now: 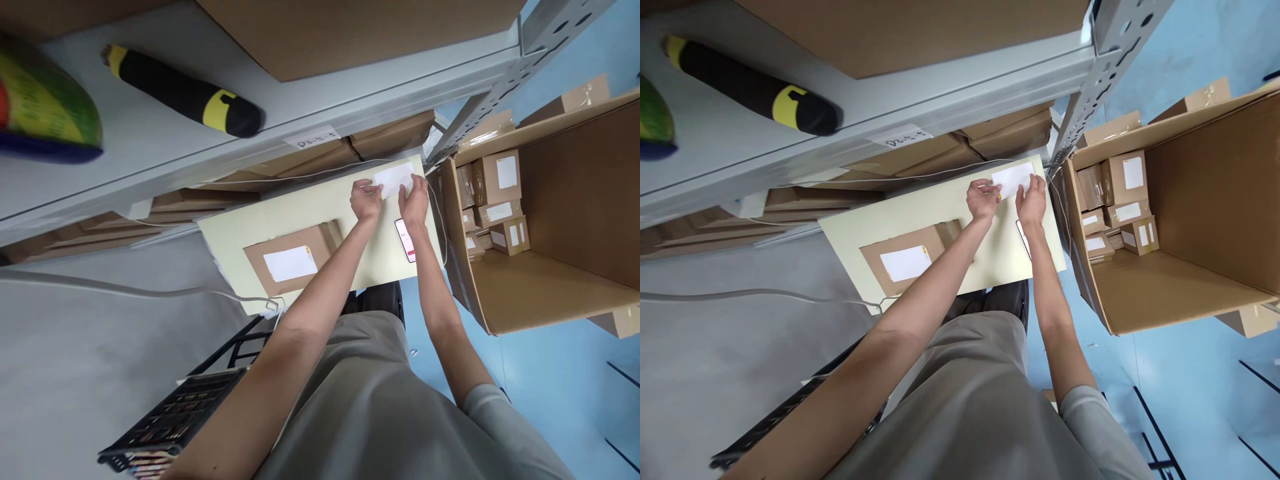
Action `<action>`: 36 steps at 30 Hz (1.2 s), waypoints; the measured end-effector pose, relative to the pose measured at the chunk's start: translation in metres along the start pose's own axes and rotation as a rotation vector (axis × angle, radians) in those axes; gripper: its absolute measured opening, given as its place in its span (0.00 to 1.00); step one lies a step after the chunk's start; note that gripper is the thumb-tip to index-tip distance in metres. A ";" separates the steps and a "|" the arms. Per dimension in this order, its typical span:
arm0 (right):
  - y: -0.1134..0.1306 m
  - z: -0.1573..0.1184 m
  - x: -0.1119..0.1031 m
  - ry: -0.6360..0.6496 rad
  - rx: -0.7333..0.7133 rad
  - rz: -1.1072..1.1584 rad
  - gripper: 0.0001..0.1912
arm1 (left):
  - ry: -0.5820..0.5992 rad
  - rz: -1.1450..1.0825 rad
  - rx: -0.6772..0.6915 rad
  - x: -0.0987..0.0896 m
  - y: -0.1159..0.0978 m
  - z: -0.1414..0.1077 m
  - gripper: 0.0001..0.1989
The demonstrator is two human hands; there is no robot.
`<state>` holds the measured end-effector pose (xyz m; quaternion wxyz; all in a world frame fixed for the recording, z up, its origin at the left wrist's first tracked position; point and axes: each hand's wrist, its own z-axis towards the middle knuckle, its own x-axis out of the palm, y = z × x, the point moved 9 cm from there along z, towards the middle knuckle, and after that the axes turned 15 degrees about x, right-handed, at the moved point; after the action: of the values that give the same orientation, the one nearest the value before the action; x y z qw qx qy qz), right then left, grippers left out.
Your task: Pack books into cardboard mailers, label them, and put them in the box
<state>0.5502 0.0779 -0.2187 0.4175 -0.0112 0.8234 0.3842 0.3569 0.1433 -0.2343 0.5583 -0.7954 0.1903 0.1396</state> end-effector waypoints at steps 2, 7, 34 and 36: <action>0.000 0.001 -0.002 0.011 0.010 0.023 0.22 | -0.051 -0.036 -0.080 -0.005 0.002 -0.002 0.12; -0.001 0.002 -0.001 0.029 0.018 0.046 0.20 | -0.010 -0.060 -0.078 -0.008 -0.009 -0.003 0.07; 0.004 0.055 -0.115 -0.085 0.037 0.220 0.26 | 0.236 0.073 0.291 0.035 -0.059 -0.004 0.10; 0.003 0.060 -0.116 -0.079 0.051 0.192 0.25 | 0.252 0.110 0.347 0.047 -0.064 0.001 0.10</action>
<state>0.6654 0.0837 -0.1573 0.4110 0.0935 0.8130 0.4017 0.4282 0.1566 -0.2012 0.6499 -0.6871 0.3230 0.0344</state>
